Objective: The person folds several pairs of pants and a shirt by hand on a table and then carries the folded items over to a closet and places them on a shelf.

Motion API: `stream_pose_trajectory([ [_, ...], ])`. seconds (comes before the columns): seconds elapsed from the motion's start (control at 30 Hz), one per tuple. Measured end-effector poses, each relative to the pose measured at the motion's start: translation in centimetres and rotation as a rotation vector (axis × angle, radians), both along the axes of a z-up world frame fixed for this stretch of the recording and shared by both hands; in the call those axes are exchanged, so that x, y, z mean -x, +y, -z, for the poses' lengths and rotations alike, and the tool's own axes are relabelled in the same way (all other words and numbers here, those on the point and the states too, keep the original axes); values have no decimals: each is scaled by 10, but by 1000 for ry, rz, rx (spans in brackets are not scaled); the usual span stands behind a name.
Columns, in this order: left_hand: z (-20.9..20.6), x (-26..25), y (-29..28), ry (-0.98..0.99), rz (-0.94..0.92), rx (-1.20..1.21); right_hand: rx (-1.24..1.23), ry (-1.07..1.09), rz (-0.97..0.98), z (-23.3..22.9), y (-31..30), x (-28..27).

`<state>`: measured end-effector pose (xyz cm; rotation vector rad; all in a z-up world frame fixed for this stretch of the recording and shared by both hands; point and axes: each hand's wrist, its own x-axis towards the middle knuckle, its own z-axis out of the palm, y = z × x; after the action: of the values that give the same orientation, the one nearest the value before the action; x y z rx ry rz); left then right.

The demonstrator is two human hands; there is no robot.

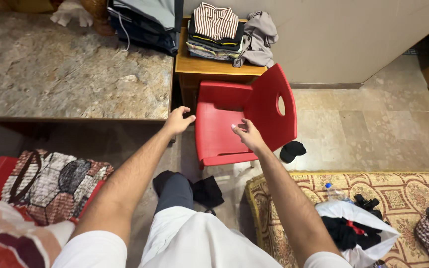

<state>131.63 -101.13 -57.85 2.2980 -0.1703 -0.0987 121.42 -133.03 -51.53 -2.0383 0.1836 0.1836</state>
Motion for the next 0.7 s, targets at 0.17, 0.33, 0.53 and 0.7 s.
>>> stream_pose_trajectory([
  [0.17, 15, -85, -18, 67, -72, 118, -442, 226, 134, -9, 3, -56],
  [0.33, -8, -165, -33, 502, -296, 584, -723, 302, 210, 10, 7, -134],
  [0.53, 11, -318, -43, 608, -377, 849, -934, 347, 346, 68, 20, -278],
  [0.7, 52, -448, -45, 670, -469, 906, -1131, 351, 582, 130, 34, -418],
])
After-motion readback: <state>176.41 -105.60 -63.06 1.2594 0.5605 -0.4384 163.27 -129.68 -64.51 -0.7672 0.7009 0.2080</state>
